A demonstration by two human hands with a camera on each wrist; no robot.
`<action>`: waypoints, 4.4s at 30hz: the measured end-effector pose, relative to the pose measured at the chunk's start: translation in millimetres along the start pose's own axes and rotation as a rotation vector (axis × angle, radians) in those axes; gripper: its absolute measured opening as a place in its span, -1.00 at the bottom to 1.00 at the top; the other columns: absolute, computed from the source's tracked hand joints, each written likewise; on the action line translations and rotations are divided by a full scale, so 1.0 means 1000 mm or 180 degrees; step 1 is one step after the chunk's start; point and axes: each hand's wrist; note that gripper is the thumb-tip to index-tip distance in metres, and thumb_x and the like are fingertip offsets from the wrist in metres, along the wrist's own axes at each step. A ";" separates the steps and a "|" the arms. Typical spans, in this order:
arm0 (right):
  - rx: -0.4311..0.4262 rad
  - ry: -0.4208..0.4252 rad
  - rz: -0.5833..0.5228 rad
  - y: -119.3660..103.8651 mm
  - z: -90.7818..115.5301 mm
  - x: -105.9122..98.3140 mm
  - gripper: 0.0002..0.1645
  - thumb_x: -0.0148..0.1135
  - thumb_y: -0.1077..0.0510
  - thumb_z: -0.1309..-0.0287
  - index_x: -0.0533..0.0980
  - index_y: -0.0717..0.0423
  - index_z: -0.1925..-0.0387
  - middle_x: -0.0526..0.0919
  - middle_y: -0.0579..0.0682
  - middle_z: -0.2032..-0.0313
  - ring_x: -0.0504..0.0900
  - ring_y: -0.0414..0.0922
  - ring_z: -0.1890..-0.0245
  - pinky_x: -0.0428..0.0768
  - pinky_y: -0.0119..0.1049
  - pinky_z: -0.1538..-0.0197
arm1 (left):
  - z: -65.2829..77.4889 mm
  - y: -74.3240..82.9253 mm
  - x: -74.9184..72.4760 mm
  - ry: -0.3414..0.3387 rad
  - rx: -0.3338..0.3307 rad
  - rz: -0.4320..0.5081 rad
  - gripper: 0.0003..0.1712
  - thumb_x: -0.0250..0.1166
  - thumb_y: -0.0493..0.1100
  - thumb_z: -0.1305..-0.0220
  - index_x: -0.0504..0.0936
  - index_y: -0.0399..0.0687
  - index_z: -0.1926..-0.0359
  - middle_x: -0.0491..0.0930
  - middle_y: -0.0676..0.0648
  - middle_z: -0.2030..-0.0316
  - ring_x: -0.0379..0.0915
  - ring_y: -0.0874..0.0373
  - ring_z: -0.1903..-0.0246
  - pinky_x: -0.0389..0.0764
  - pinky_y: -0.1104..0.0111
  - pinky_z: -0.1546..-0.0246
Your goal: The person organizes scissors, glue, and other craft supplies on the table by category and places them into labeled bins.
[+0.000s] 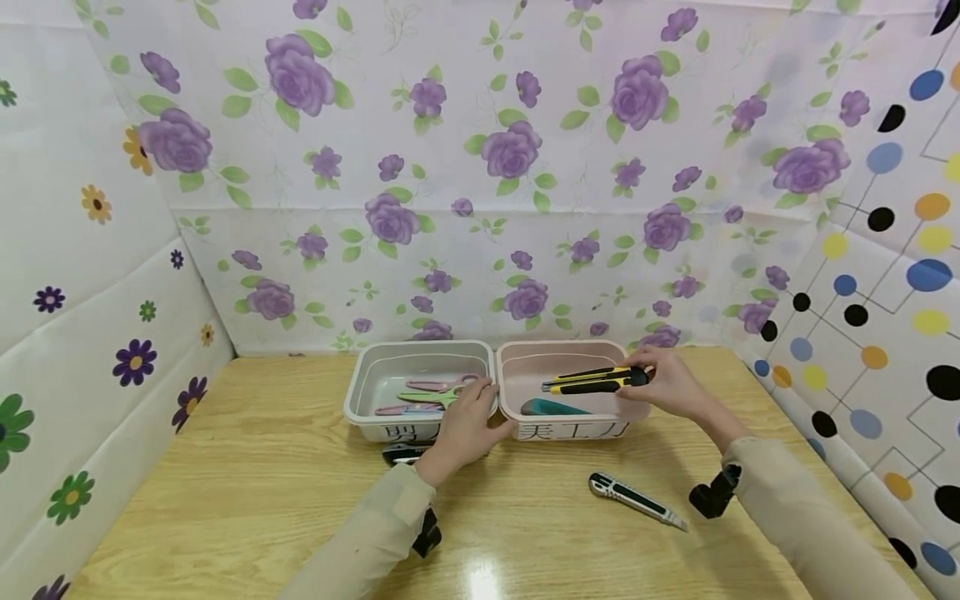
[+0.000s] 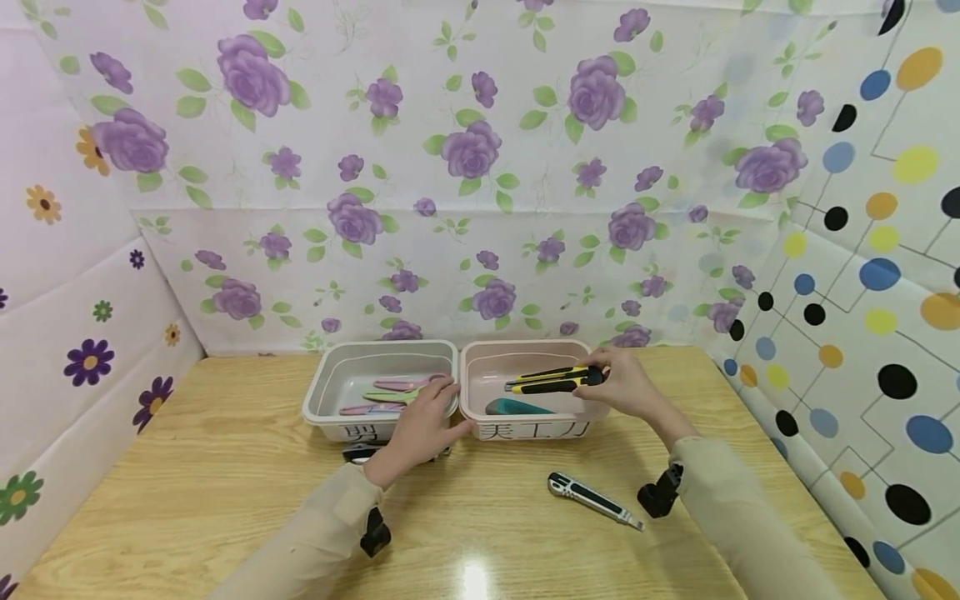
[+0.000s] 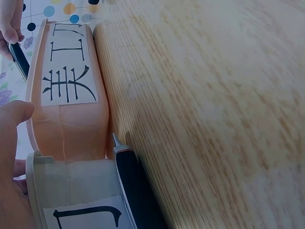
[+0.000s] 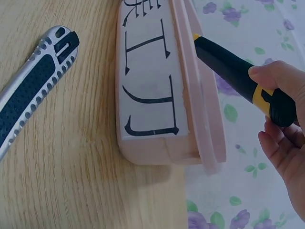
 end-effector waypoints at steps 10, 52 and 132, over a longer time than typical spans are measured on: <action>-0.0064 -0.0041 0.0023 0.002 -0.011 0.018 -0.57 0.47 0.18 0.24 0.61 0.24 0.22 0.50 0.04 0.36 0.43 -0.11 0.44 0.52 -0.36 0.44 | 0.000 -0.001 -0.001 -0.0046 -0.0077 0.0027 -0.33 0.26 0.14 -0.09 0.44 -0.23 -0.10 0.37 -0.17 -0.11 0.28 -0.03 -0.12 0.41 0.13 -0.04; 0.0069 -0.0387 0.0254 0.018 -0.036 0.052 -0.48 0.40 0.19 0.12 0.52 0.32 0.05 0.50 0.18 0.16 0.47 -0.07 0.30 0.49 -0.23 0.29 | 0.000 -0.001 0.002 0.0019 -0.0001 -0.0086 -0.34 0.26 0.14 -0.09 0.45 -0.21 -0.09 0.39 -0.16 -0.10 0.27 -0.02 -0.14 0.38 0.17 -0.09; -0.0522 -0.0409 -0.0266 -0.021 0.000 0.010 -0.57 0.32 0.21 0.00 0.52 0.26 0.04 0.60 0.14 0.13 0.56 -0.11 0.20 0.58 -0.18 0.21 | 0.002 -0.003 0.001 -0.0052 -0.0107 -0.0147 -0.32 0.25 0.16 -0.10 0.43 -0.21 -0.11 0.36 -0.17 -0.13 0.26 -0.02 -0.15 0.38 0.17 -0.09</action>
Point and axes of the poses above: each hand's wrist, its own z-axis away from the middle knuckle, its own x-axis out of the palm, y = z × x
